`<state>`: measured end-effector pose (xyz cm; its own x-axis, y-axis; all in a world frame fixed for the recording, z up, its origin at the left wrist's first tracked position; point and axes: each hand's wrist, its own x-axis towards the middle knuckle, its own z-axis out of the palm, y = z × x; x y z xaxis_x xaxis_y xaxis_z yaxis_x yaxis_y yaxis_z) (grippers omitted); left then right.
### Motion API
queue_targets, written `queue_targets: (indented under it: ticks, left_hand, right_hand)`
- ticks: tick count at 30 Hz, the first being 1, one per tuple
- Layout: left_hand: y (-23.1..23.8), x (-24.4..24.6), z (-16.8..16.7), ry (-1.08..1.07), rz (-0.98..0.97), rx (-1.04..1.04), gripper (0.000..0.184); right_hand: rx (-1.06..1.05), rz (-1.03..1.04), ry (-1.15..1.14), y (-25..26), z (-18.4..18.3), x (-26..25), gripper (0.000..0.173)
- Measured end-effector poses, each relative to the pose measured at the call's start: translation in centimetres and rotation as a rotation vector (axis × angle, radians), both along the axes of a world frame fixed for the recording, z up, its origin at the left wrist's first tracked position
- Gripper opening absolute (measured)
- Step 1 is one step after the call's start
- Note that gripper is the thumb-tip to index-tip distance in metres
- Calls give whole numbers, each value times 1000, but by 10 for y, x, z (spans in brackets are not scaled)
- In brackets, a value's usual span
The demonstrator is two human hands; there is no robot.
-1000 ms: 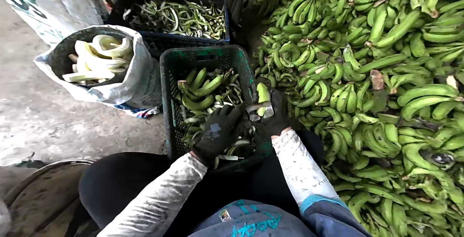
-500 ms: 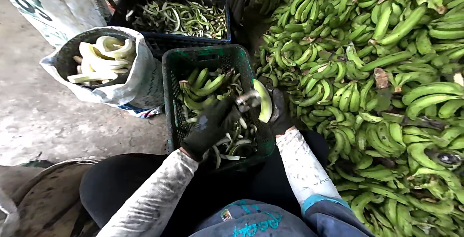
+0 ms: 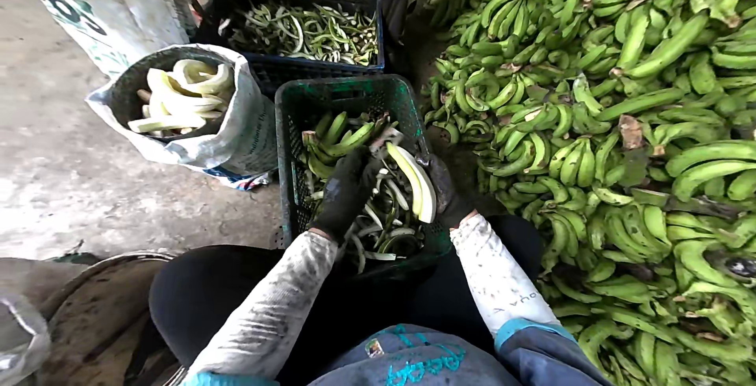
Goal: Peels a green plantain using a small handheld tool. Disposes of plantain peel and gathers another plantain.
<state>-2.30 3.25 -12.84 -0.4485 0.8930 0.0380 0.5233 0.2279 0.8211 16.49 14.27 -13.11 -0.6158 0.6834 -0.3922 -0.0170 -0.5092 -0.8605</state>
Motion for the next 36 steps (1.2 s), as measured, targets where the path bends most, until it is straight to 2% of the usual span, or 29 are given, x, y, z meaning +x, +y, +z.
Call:
queue_targets:
  ticks: [2,4,6,9,11,13,15,19,21,24,28,32,34,36]
  left_hand:
    - [-1,-14,-2,-80,74,-41,53]
    - [-5,-21,7,-102,70,-5,54]
    - [-7,-16,14,-90,-30,70,47]
    - [-12,7,14,-80,-300,160,41]
    - [-15,24,10,-10,-445,173,46]
    - [-13,34,2,86,-491,164,47]
    - [-8,36,-4,167,-435,113,47]
    - [3,14,-9,251,-157,30,42]
    - [1,-5,-6,123,-42,30,44]
    - [-14,-22,11,-176,66,40,61]
    - [-24,-12,24,-523,125,136,50]
    - [-29,19,23,-798,160,44,37]
    - [-31,15,21,-895,190,31,30]
    - [-39,0,24,-783,188,79,27]
  right_hand:
    - [-32,31,99,3,11,-3,34]
    - [-145,-6,154,10,9,-6,36]
    - [-191,-110,196,14,5,-4,34]
    - [-35,-226,261,18,3,4,29]
    - [-67,-207,282,21,3,7,33]
    - [-178,-152,278,24,2,5,39]
    - [-120,-93,235,16,-4,9,36]
    - [-83,40,121,7,-6,4,41]
    - [-110,17,85,6,7,-5,39]
    - [54,6,-41,0,13,3,33]
    - [586,75,-230,-8,6,-7,41]
    - [1062,169,-196,-27,0,-46,37]
    - [1052,219,-148,-31,-9,-51,37]
    - [918,217,-133,-27,-15,-52,40]
